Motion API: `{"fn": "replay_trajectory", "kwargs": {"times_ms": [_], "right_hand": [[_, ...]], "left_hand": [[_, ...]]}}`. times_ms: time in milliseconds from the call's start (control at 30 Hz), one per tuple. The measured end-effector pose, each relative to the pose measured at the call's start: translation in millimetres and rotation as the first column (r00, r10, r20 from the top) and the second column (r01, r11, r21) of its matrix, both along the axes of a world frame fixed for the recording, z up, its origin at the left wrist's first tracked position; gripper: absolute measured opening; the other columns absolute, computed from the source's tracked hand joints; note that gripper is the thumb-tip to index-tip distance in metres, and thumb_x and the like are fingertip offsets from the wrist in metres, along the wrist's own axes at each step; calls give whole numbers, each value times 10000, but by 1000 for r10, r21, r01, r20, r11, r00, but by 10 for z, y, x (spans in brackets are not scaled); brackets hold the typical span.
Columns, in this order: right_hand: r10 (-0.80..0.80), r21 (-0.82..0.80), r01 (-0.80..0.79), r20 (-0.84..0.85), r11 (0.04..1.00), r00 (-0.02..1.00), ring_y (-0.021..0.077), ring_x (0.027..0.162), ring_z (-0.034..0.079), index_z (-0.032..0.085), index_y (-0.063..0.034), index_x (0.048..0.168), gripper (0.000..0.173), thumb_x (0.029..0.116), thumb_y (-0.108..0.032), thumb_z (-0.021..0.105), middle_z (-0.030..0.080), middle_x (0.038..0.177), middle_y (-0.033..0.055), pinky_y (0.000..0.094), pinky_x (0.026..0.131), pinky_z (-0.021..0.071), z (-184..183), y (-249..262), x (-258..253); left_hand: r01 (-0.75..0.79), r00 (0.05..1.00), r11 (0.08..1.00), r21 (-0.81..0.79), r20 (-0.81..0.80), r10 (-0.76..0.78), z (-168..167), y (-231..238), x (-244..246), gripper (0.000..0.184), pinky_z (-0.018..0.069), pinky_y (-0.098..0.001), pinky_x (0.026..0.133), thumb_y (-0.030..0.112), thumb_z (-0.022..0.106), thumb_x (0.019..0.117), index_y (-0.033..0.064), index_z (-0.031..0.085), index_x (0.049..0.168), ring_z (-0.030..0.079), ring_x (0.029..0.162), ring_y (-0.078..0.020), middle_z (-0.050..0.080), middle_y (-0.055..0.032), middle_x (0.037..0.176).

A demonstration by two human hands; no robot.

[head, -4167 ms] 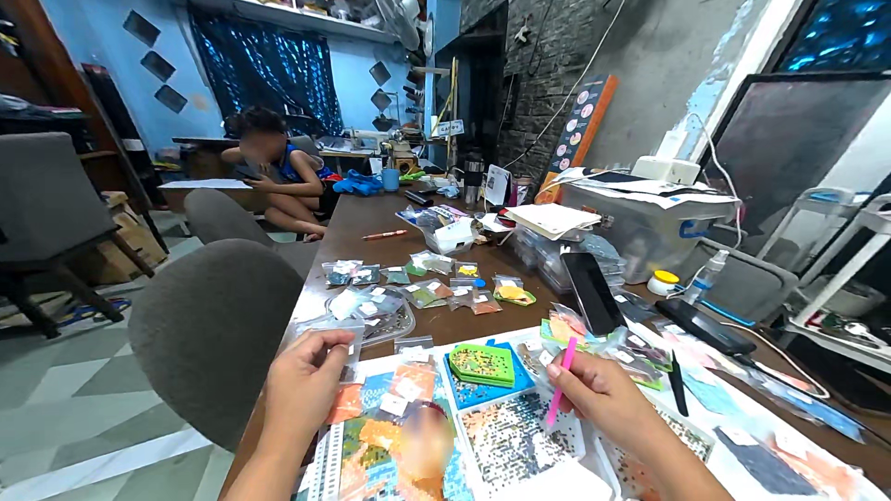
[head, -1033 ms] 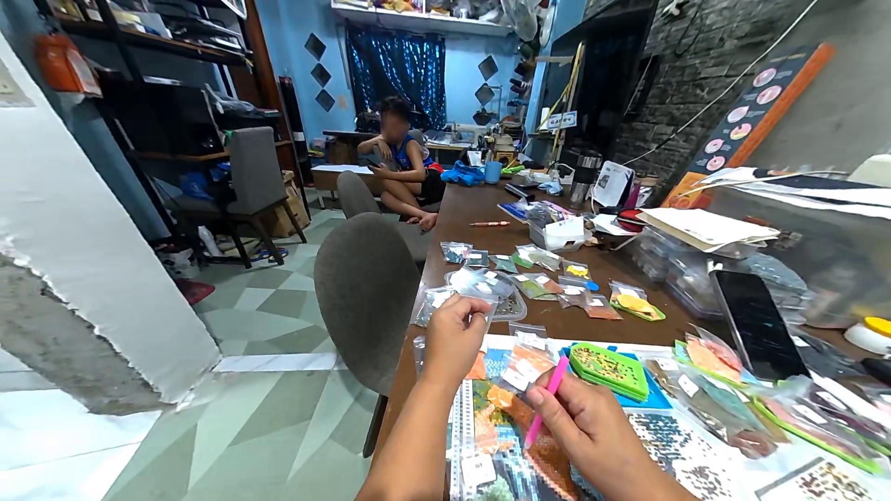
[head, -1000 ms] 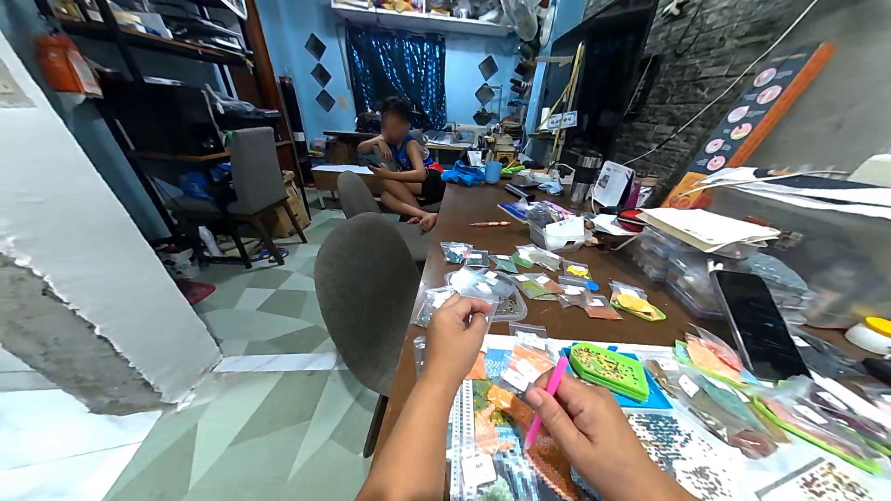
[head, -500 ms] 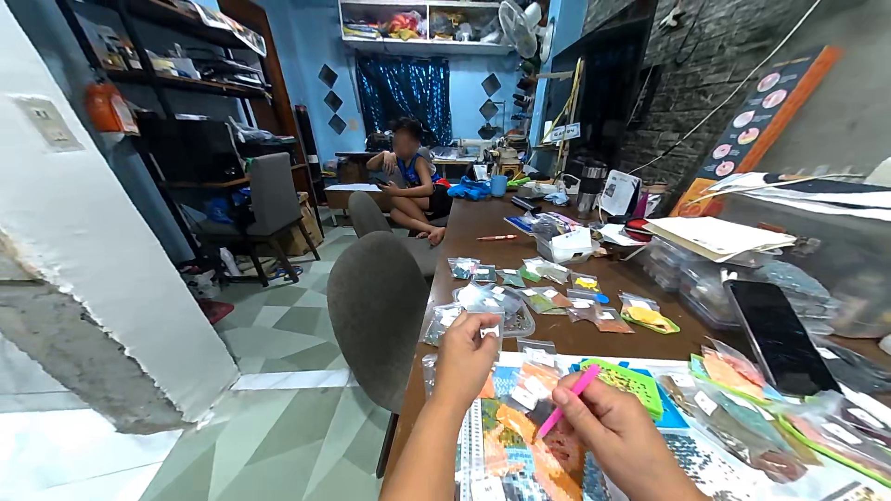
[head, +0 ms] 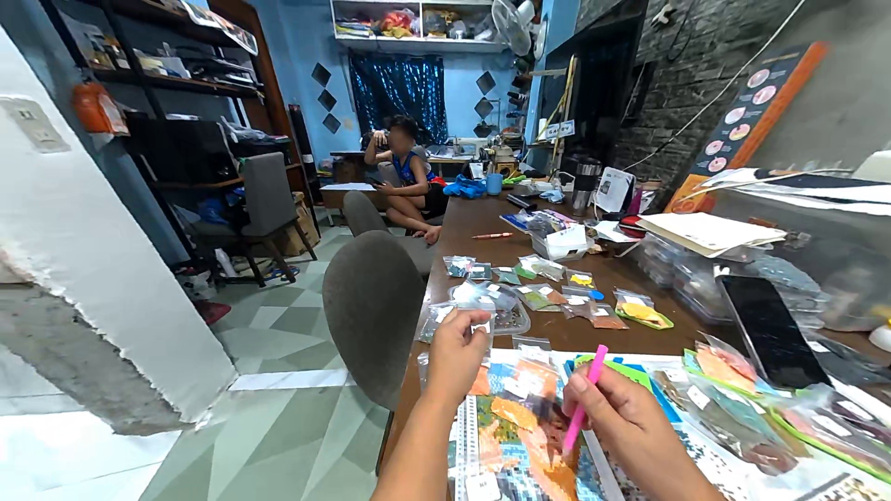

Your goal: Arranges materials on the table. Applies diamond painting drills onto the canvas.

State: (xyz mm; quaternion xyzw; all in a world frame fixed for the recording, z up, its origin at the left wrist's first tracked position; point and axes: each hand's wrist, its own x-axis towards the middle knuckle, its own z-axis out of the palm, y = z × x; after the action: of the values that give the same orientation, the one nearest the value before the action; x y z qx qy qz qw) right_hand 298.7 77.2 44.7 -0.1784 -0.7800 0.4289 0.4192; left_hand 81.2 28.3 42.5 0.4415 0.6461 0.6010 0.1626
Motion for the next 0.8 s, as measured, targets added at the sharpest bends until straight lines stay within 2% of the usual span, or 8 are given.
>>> {"fn": "replay_trajectory", "kwargs": {"times_ms": [133, 233, 267, 367, 467, 533, 700, 800], "right_hand": [[204, 58, -210, 92, 976, 975, 26, 798, 660, 600, -55, 998, 362, 1121, -307, 371, 682, 905, -15, 233, 723, 579, 123, -154, 18], [262, 88, -318, 388, 944, 884, 139, 719, 628, 662, 33, 1108, 286, 1076, -140, 437, 666, 891, 106, 318, 668, 543, 260, -283, -35], [264, 92, -350, 488, 932, 832, 219, 773, 646, 686, 39, 1124, 260, 1047, -114, 490, 680, 931, 156, 394, 725, 547, 286, -309, -65], [255, 52, -423, 729, 905, 635, 352, 967, 663, 695, 3, 1236, 330, 1003, -222, 630, 671, 1086, 210, 534, 855, 533, 346, -387, -192], [237, -20, -433, 860, 901, 452, 389, 1091, 630, 615, -50, 1387, 573, 952, -409, 713, 597, 1249, 235, 579, 900, 515, 372, -452, -342], [219, -25, -414, 876, 910, 429, 382, 1100, 629, 625, -52, 1376, 608, 909, -416, 763, 580, 1280, 234, 565, 899, 522, 366, -492, -381], [224, -13, -410, 853, 912, 472, 358, 1095, 625, 713, -9, 1212, 411, 931, -306, 751, 600, 1239, 217, 533, 897, 525, 350, -536, -375], [205, -12, -369, 848, 930, 489, 357, 1077, 636, 701, -21, 1221, 407, 928, -298, 752, 615, 1220, 209, 545, 888, 527, 363, -573, -358]], "left_hand": [[-37, 999, 999, 32, -4, 37, 3, -7, -26, 202, 506, -282, 720, 28, 590, 972, 82, 735, 1101, 585, 793, -97, 650, -35, 1044], [-101, 995, 994, 44, -17, 102, -14, -18, -71, 213, 507, -303, 715, 23, 575, 976, 77, 739, 1102, 586, 788, -112, 652, -47, 1055], [-125, 992, 991, 48, -18, 126, -14, -21, -81, 215, 505, -309, 709, 21, 573, 977, 74, 739, 1103, 583, 782, -117, 655, -52, 1055], [-185, 983, 981, 58, 2, 185, -6, -23, -98, 204, 502, -314, 683, 21, 578, 985, 68, 736, 1106, 569, 749, -130, 636, -65, 1029], [-210, 978, 975, 68, 19, 209, -13, -18, -115, 202, 505, -314, 684, 16, 581, 985, 66, 738, 1101, 571, 745, -133, 635, -68, 1026], [-216, 976, 973, 83, 15, 215, -29, -9, -120, 194, 500, -303, 682, 20, 589, 977, 72, 743, 1083, 569, 742, -121, 641, -57, 1012], [-239, 970, 963, 122, -2, 241, -33, 2, -134, 182, 509, -318, 702, 20, 598, 972, 63, 747, 1067, 584, 765, -127, 659, -58, 1021], [-251, 968, 959, 135, 2, 253, -33, -9, -133, 189, 506, -318, 701, 20, 593, 975, 68, 745, 1076, 579, 765, -131, 650, -61, 1016]]}}
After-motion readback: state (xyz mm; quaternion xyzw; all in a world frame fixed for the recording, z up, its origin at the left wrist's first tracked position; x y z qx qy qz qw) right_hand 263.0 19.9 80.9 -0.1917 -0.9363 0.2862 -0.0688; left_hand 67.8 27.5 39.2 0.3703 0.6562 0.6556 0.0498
